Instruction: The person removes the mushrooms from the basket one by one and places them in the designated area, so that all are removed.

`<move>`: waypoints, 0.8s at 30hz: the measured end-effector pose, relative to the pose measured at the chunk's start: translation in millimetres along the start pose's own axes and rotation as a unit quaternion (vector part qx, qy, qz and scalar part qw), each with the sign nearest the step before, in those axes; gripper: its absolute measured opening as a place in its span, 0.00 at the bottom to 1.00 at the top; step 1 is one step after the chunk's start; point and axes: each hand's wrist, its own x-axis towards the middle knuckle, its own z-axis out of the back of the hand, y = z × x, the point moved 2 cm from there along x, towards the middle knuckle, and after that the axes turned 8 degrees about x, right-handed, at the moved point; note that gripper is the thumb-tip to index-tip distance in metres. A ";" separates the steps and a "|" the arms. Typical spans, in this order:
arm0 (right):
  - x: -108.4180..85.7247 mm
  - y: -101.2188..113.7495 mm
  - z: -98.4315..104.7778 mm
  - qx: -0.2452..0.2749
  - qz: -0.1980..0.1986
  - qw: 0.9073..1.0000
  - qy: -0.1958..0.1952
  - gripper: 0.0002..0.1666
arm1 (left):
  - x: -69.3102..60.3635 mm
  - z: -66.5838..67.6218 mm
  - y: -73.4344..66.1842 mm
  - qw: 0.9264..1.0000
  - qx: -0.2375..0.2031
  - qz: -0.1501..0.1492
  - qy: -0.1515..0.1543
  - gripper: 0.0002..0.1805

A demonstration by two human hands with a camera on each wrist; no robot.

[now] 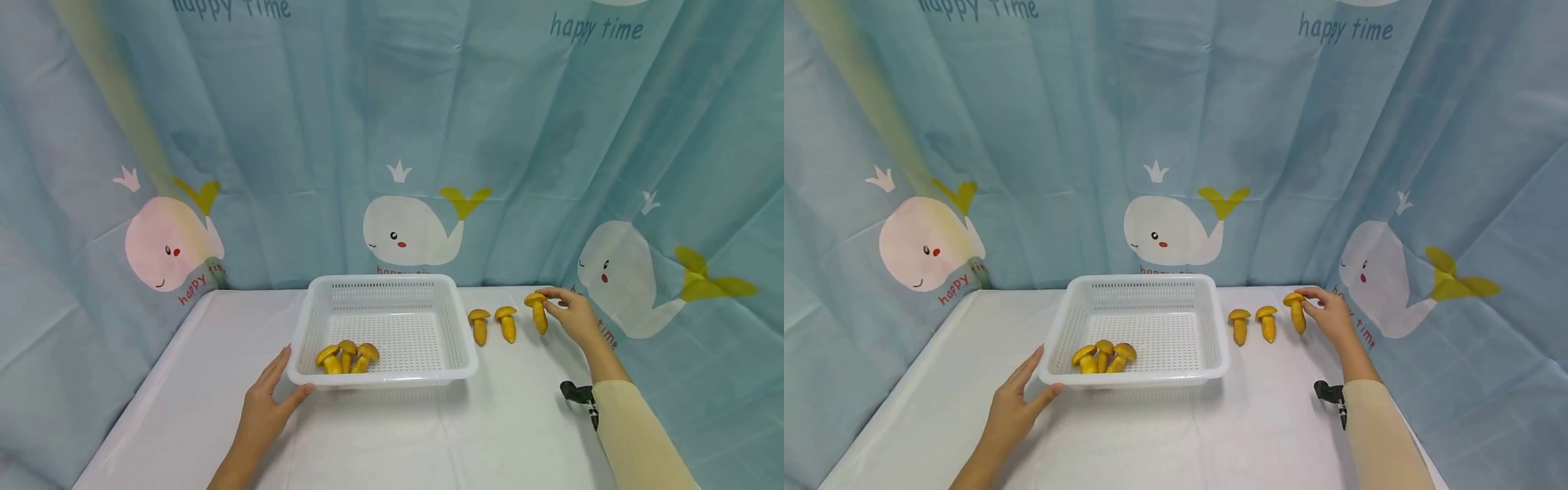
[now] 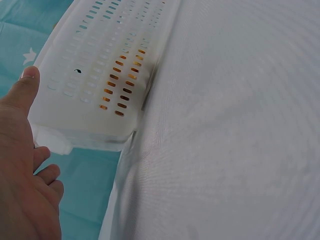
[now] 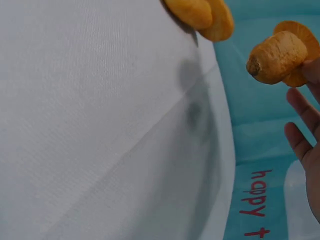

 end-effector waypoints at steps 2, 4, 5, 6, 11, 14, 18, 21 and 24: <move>3.3 -4.8 -1.6 -0.001 -0.007 1.000 0.007 0.18 | 0.1 0.0 0.2 1.000 0.002 -0.001 0.000 0.51; 6.0 -9.9 -4.2 -0.005 -0.018 1.000 0.013 0.18 | 0.2 0.0 0.2 1.000 0.002 -0.002 0.000 0.51; 7.2 -12.2 -5.8 -0.010 -0.022 1.000 0.016 0.18 | 0.1 0.0 0.1 1.000 0.002 -0.002 0.000 0.51; 8.5 -14.5 -7.4 -0.013 -0.026 0.999 0.018 0.19 | 0.1 -0.1 0.1 1.000 0.002 -0.001 0.000 0.51; 14.8 -24.1 -13.8 -0.012 -0.028 0.999 0.024 0.18 | 0.2 -0.7 0.3 1.000 -0.001 0.005 0.002 0.51; 17.0 -29.6 -16.1 -0.011 -0.026 0.999 0.025 0.18 | 0.3 -0.9 0.3 1.000 0.000 0.005 0.001 0.51; 18.0 -36.6 -18.0 -0.008 -0.027 0.999 0.032 0.18 | 0.1 -0.5 0.0 1.000 0.001 0.003 -0.001 0.51; 19.2 -41.2 -19.3 -0.001 -0.036 0.999 0.038 0.18 | -0.2 -0.3 -0.3 1.000 0.003 0.001 -0.001 0.51; 20.7 -45.1 -19.3 -0.002 -0.049 0.998 0.047 0.19 | -0.6 -0.4 -0.8 1.000 0.004 0.003 0.000 0.51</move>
